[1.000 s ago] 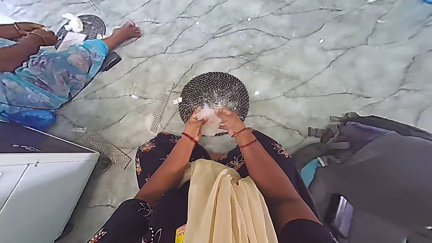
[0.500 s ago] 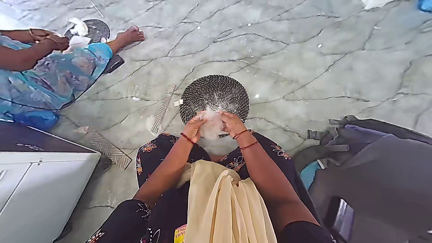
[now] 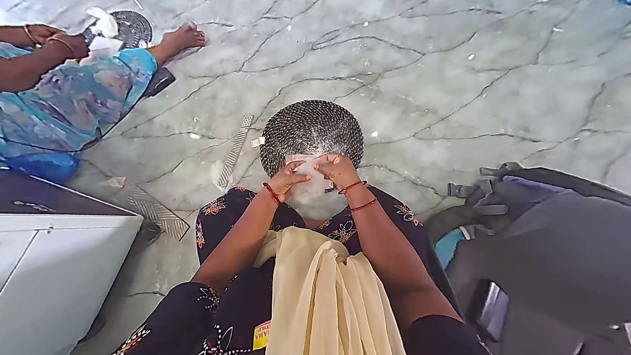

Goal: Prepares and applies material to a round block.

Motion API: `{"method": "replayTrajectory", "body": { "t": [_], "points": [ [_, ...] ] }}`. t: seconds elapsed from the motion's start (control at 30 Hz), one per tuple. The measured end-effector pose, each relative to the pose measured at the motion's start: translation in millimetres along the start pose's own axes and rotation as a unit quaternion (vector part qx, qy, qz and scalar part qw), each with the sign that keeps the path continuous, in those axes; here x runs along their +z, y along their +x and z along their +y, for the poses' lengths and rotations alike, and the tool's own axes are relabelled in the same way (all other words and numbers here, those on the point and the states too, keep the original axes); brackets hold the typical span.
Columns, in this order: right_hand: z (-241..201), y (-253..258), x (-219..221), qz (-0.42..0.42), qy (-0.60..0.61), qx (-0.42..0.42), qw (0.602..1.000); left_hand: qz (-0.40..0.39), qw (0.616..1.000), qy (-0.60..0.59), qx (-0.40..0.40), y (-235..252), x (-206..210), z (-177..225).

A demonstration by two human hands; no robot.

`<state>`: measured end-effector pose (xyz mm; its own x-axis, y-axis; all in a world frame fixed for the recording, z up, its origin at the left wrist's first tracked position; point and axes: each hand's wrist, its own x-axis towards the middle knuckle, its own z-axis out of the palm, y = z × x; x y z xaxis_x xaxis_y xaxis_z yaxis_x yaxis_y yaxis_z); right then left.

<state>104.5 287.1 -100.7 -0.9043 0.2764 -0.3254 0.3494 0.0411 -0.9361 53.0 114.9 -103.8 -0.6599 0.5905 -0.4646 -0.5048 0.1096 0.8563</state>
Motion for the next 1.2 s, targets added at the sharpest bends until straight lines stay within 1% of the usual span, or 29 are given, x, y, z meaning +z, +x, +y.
{"method": "replayTrajectory", "body": {
  "t": [0.07, 0.13, 0.23, 0.3, 0.43, 0.57, 0.63, 0.73, 0.83, 0.93, 1.03, 1.07, 1.2],
  "points": [
    [1, 1, -1, 0.008, 0.037, 0.005, 0.999, 0.003, 0.999, 0.019, -0.025, 4, -1, -3],
    [2, 2, -1, 0.007, 0.073, 0.008, 0.997, 0.019, 0.999, 0.031, -0.032, 7, -1, -4],
    [-2, -2, -2, -0.034, 0.112, 0.033, 0.993, 0.028, 0.998, 0.049, -0.017, 9, -1, -1],
    [-2, -3, -2, -0.048, 0.094, 0.035, 0.994, 0.023, 0.998, 0.064, -0.008, 9, -1, 4],
    [-1, 0, -1, -0.025, 0.022, 0.037, 0.999, -0.003, 0.996, 0.085, -0.015, 8, -1, 11],
    [2, 2, 0, -0.013, -0.015, 0.019, 1.000, 0.015, 0.987, 0.151, -0.050, 10, 6, 11],
    [3, 2, 1, -0.014, -0.011, 0.022, 1.000, 0.026, 0.979, 0.189, -0.069, 12, 9, 11],
    [-2, -1, 0, -0.025, 0.061, 0.069, 0.995, 0.027, 0.975, 0.201, -0.091, 14, 9, 13],
    [-6, -4, -2, -0.043, 0.164, 0.108, 0.980, -0.003, 0.978, 0.189, -0.090, 15, 4, 18],
    [-2, -3, -7, -0.090, 0.248, 0.107, 0.959, -0.066, 0.979, 0.182, -0.064, 16, -4, 24],
    [2, -1, -13, -0.141, 0.307, 0.080, 0.938, -0.119, 0.967, 0.220, -0.046, 22, -15, 28],
    [2, -1, -14, -0.143, 0.316, 0.075, 0.935, -0.127, 0.962, 0.238, -0.046, 25, -19, 29],
    [3, 2, -14, -0.097, 0.327, 0.085, 0.936, -0.116, 0.935, 0.331, -0.056, 34, -46, 33]
  ]
}}
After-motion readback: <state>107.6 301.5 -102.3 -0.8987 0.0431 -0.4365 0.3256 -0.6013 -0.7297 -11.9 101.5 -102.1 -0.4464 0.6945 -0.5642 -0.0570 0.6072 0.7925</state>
